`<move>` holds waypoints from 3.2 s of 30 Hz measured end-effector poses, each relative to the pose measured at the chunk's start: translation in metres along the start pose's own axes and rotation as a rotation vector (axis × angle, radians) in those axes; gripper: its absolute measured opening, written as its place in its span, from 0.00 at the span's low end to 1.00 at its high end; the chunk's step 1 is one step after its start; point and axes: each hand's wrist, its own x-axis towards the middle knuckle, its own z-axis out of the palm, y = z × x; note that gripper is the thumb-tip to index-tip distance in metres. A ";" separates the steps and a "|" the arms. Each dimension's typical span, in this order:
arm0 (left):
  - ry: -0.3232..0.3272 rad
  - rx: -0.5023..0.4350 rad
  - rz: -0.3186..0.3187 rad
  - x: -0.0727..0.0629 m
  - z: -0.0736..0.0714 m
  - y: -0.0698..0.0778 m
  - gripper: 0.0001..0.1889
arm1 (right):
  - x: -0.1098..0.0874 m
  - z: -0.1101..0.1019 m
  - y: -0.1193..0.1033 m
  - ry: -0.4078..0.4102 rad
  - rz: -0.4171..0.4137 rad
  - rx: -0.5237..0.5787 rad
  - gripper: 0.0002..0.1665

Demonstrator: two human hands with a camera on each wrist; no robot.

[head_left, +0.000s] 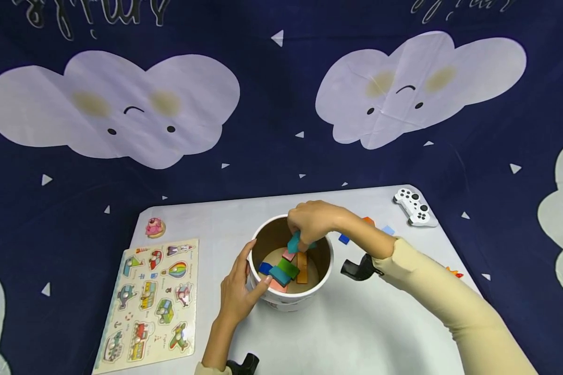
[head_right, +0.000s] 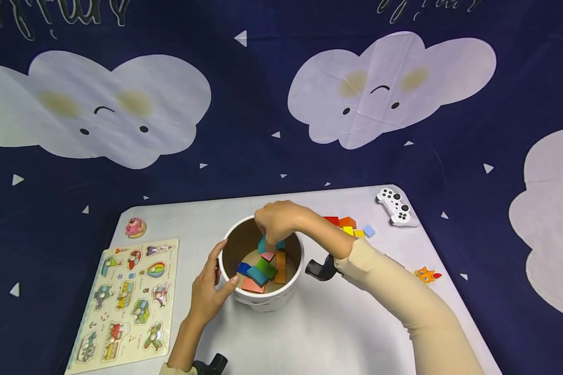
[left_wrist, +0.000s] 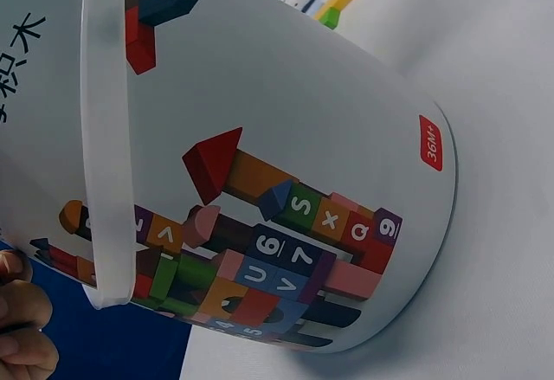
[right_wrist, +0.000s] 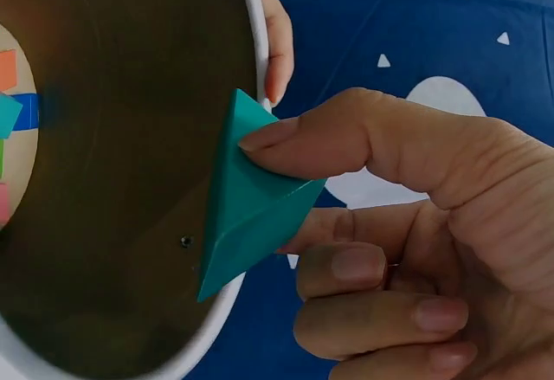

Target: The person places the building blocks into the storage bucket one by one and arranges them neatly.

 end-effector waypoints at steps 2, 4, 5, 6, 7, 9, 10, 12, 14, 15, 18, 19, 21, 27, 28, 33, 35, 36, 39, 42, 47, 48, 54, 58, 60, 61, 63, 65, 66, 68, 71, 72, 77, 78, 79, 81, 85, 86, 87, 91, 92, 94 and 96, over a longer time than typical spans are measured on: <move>0.001 -0.001 0.001 0.000 0.000 0.000 0.42 | 0.006 0.001 0.000 -0.015 0.007 0.014 0.08; 0.005 -0.001 0.008 0.000 0.000 0.000 0.42 | 0.013 0.002 0.001 -0.026 0.017 0.024 0.08; 0.006 0.000 0.011 0.000 0.000 0.000 0.42 | 0.016 0.003 0.001 -0.026 0.021 0.026 0.08; 0.007 0.000 0.013 0.000 0.000 -0.001 0.42 | 0.019 0.003 0.002 -0.028 0.027 0.032 0.08; 0.006 0.000 0.015 0.000 0.000 0.000 0.42 | 0.022 0.004 0.002 -0.032 0.036 0.040 0.09; 0.001 0.001 0.015 0.000 -0.001 0.000 0.42 | 0.027 0.006 0.003 -0.036 0.048 0.046 0.10; -0.002 0.001 0.012 0.000 -0.001 0.000 0.42 | 0.030 0.006 0.004 -0.038 0.053 0.046 0.11; -0.008 0.001 0.006 0.000 -0.001 0.000 0.42 | 0.035 0.008 0.005 -0.044 0.063 0.053 0.11; -0.011 0.002 0.003 0.001 -0.001 0.000 0.42 | 0.040 0.011 0.007 -0.052 0.066 0.057 0.11; -0.011 0.003 0.002 0.000 -0.001 0.000 0.42 | 0.042 0.012 0.007 -0.057 0.068 0.057 0.11; -0.011 0.006 0.004 0.000 -0.001 -0.001 0.42 | 0.048 0.017 0.009 -0.070 0.069 0.061 0.09; -0.010 0.006 0.006 0.000 -0.001 -0.001 0.42 | 0.050 0.018 0.009 -0.072 0.070 0.058 0.10; -0.008 0.006 0.009 0.000 0.000 -0.001 0.42 | 0.053 0.021 0.008 -0.078 0.073 0.047 0.10; -0.004 0.009 0.012 0.001 -0.001 -0.001 0.41 | 0.060 0.025 0.005 -0.097 0.080 0.035 0.12; -0.004 0.010 0.011 0.001 -0.001 0.000 0.41 | 0.062 0.026 0.004 -0.100 0.079 0.039 0.12; -0.006 0.007 0.020 0.001 -0.001 0.000 0.42 | 0.069 0.029 0.001 -0.124 0.062 0.047 0.12; -0.008 0.008 0.022 0.000 -0.001 -0.001 0.42 | 0.072 0.031 -0.001 -0.135 0.058 0.037 0.12; -0.008 0.008 0.023 0.000 -0.001 -0.001 0.42 | 0.073 0.032 -0.001 -0.142 0.057 0.033 0.12; -0.006 0.008 0.021 0.000 -0.001 -0.001 0.42 | 0.077 0.035 -0.003 -0.148 0.069 0.008 0.12; -0.002 0.007 0.017 0.000 -0.001 0.000 0.42 | 0.080 0.038 -0.005 -0.148 0.079 -0.031 0.11; 0.001 0.005 0.018 0.000 -0.001 0.000 0.42 | 0.083 0.044 -0.009 -0.146 0.091 -0.107 0.15; 0.001 0.003 0.019 0.000 -0.001 0.000 0.42 | 0.084 0.046 -0.009 -0.148 0.092 -0.119 0.16; -0.007 0.002 0.014 0.001 0.000 -0.001 0.42 | 0.090 0.053 -0.011 -0.152 0.107 -0.176 0.18; -0.005 0.007 0.013 0.000 0.000 -0.001 0.42 | 0.094 0.058 -0.011 -0.159 0.122 -0.197 0.19; -0.006 0.008 0.010 0.000 0.000 -0.001 0.42 | 0.095 0.060 -0.011 -0.163 0.124 -0.200 0.20; -0.007 0.009 0.007 0.000 0.000 -0.001 0.42 | 0.095 0.061 -0.011 -0.165 0.126 -0.196 0.21; -0.010 0.009 0.002 0.000 -0.001 -0.001 0.42 | 0.095 0.062 -0.012 -0.169 0.129 -0.184 0.22; -0.011 0.008 0.002 0.000 0.000 0.000 0.42 | 0.095 0.062 -0.012 -0.168 0.126 -0.172 0.24; -0.009 0.008 0.005 0.000 0.000 -0.001 0.42 | 0.095 0.062 -0.012 -0.167 0.126 -0.159 0.24; -0.003 0.006 0.010 0.000 0.000 -0.001 0.42 | 0.094 0.060 -0.013 -0.160 0.117 -0.137 0.25; 0.001 0.008 0.016 0.000 0.000 -0.001 0.42 | 0.090 0.055 -0.014 -0.151 0.076 -0.098 0.25; 0.001 0.008 0.018 0.000 0.000 -0.001 0.42 | 0.088 0.052 -0.015 -0.148 0.056 -0.091 0.25; 0.001 0.003 0.014 -0.001 0.001 -0.002 0.42 | 0.067 0.028 -0.017 -0.127 -0.017 -0.071 0.18; 0.002 0.001 0.014 -0.001 0.001 -0.002 0.42 | 0.061 0.022 -0.016 -0.114 -0.022 -0.066 0.18; 0.002 -0.002 0.012 -0.001 0.001 -0.002 0.42 | 0.054 0.016 -0.015 -0.095 -0.025 -0.058 0.17; 0.001 -0.004 0.005 -0.001 0.001 -0.001 0.42 | 0.041 0.005 -0.009 -0.037 -0.039 -0.029 0.18; -0.004 -0.001 -0.010 -0.001 0.001 -0.001 0.42 | 0.016 -0.005 0.013 0.125 -0.072 0.079 0.20; -0.004 0.001 -0.011 -0.001 0.000 -0.001 0.42 | 0.011 -0.005 0.021 0.165 -0.075 0.116 0.21; -0.003 0.002 -0.010 -0.001 0.001 -0.001 0.42 | 0.007 -0.004 0.030 0.202 -0.075 0.156 0.20; 0.008 0.000 0.004 -0.001 0.001 -0.001 0.42 | -0.004 0.013 0.075 0.304 -0.042 0.310 0.19; 0.011 -0.003 0.008 -0.001 0.001 -0.001 0.42 | -0.006 0.020 0.088 0.317 -0.026 0.348 0.18; 0.017 -0.004 0.012 -0.001 0.002 -0.001 0.42 | -0.007 0.036 0.116 0.333 0.016 0.410 0.17; 0.020 -0.004 0.013 -0.001 0.002 -0.002 0.42 | -0.008 0.054 0.141 0.334 0.074 0.450 0.17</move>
